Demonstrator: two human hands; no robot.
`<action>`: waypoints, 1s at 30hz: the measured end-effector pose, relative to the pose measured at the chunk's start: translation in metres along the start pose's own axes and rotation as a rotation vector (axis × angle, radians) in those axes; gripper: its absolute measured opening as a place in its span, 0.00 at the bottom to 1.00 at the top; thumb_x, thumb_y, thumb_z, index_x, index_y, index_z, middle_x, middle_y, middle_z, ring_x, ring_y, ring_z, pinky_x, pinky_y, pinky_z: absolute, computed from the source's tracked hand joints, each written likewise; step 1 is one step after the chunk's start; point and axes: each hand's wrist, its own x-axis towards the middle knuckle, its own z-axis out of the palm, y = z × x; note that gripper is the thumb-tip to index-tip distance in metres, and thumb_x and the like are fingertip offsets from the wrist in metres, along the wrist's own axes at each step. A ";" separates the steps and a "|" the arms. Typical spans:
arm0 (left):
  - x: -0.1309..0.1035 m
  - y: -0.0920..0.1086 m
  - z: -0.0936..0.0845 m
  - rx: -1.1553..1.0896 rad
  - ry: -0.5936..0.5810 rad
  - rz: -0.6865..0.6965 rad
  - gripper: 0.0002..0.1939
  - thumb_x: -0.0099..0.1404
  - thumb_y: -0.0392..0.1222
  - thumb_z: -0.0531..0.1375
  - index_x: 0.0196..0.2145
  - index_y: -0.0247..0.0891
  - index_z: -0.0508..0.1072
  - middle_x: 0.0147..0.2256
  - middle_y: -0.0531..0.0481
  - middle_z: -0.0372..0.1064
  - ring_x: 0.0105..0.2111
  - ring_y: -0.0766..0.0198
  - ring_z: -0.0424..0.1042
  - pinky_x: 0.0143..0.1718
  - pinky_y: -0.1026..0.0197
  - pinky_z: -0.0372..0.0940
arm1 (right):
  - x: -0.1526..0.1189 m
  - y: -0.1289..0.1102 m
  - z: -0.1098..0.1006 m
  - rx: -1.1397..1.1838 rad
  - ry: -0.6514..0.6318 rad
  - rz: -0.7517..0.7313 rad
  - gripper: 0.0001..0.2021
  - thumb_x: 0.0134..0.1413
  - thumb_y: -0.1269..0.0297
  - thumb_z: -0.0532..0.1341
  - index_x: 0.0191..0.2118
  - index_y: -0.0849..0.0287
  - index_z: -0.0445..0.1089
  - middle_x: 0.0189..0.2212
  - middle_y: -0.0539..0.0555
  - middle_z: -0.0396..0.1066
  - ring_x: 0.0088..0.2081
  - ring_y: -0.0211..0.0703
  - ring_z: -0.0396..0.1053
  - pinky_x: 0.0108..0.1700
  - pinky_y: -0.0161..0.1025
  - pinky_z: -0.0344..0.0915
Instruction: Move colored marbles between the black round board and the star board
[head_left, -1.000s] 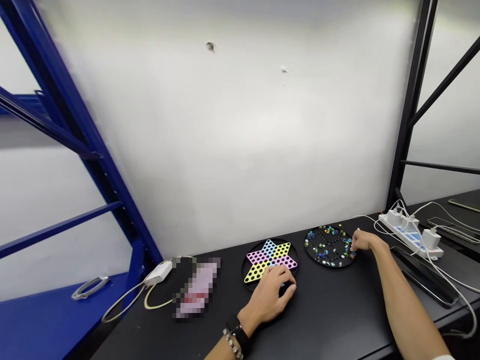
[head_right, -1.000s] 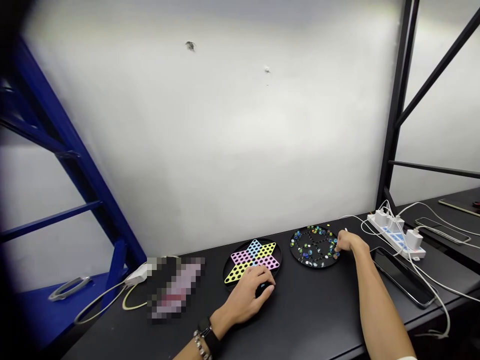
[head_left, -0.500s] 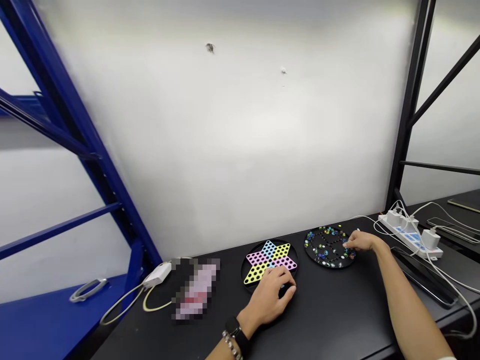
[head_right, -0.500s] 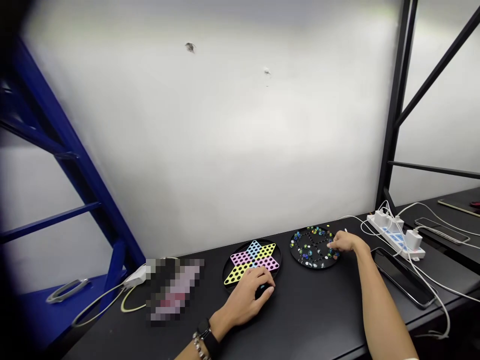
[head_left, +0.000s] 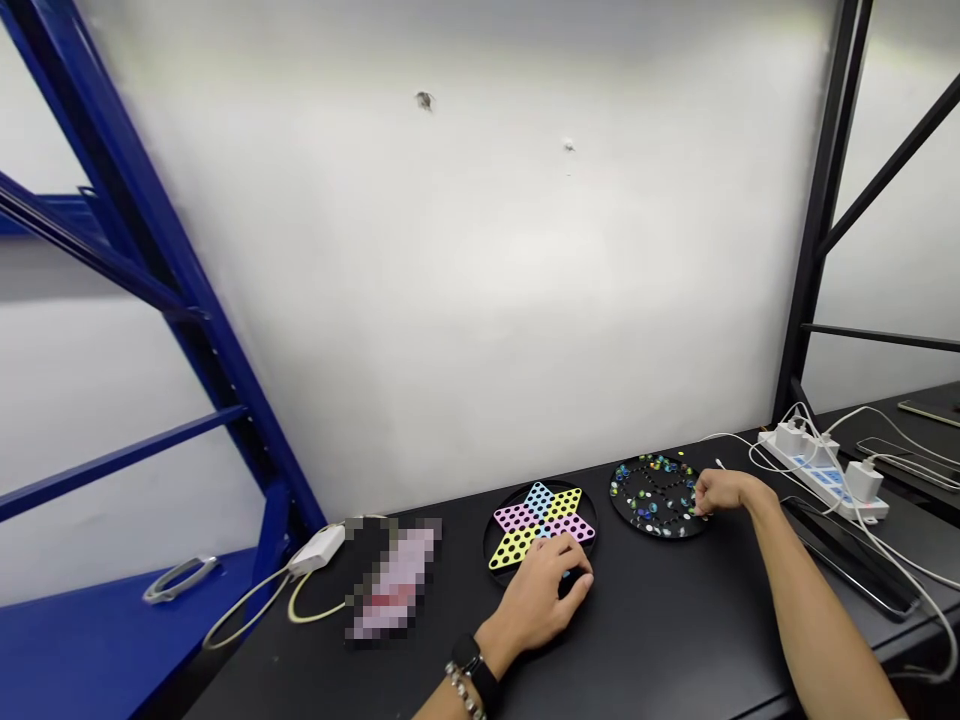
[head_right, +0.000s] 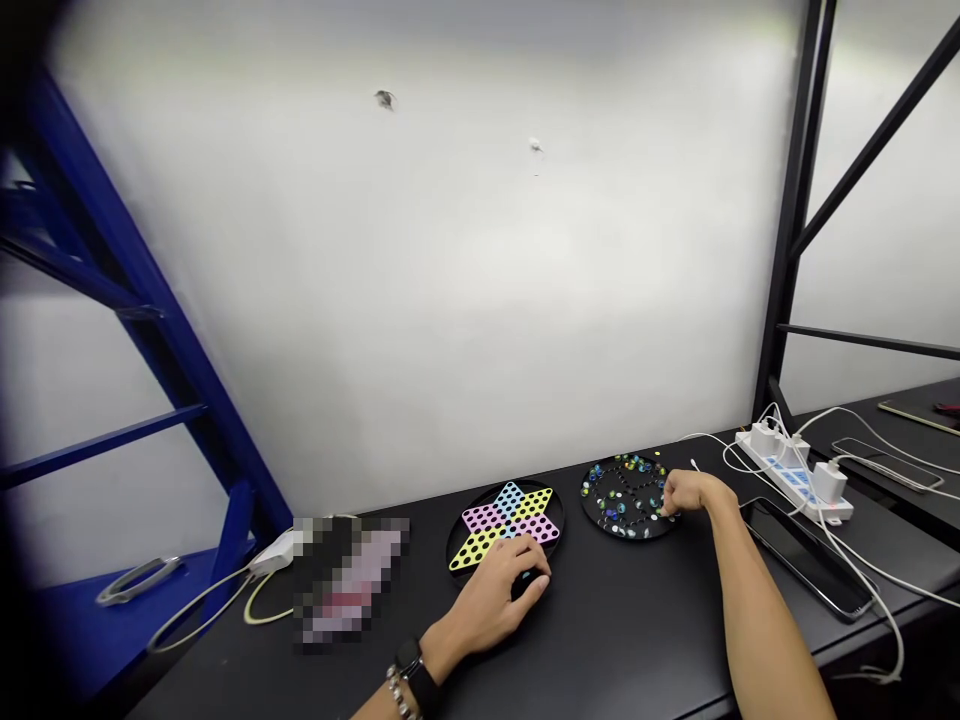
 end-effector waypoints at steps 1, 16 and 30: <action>0.000 0.000 0.000 -0.001 -0.001 0.001 0.05 0.68 0.41 0.57 0.37 0.42 0.73 0.40 0.49 0.72 0.40 0.58 0.69 0.47 0.54 0.61 | -0.001 0.000 -0.001 0.065 0.004 -0.039 0.13 0.36 0.58 0.71 0.19 0.60 0.70 0.13 0.44 0.59 0.19 0.31 0.53 0.22 0.32 0.50; -0.001 -0.001 0.001 -0.006 0.004 -0.001 0.06 0.68 0.41 0.57 0.36 0.42 0.73 0.40 0.50 0.72 0.40 0.59 0.70 0.47 0.56 0.62 | 0.036 -0.009 0.019 0.333 0.736 0.109 0.14 0.60 0.57 0.54 0.34 0.59 0.72 0.26 0.56 0.71 0.30 0.46 0.70 0.31 0.38 0.62; -0.003 0.001 -0.001 -0.007 -0.011 -0.025 0.04 0.67 0.39 0.57 0.36 0.42 0.72 0.41 0.51 0.71 0.40 0.60 0.70 0.48 0.55 0.61 | 0.032 -0.028 0.031 -0.444 0.481 0.257 0.17 0.68 0.64 0.47 0.50 0.65 0.70 0.49 0.68 0.73 0.50 0.59 0.72 0.46 0.45 0.64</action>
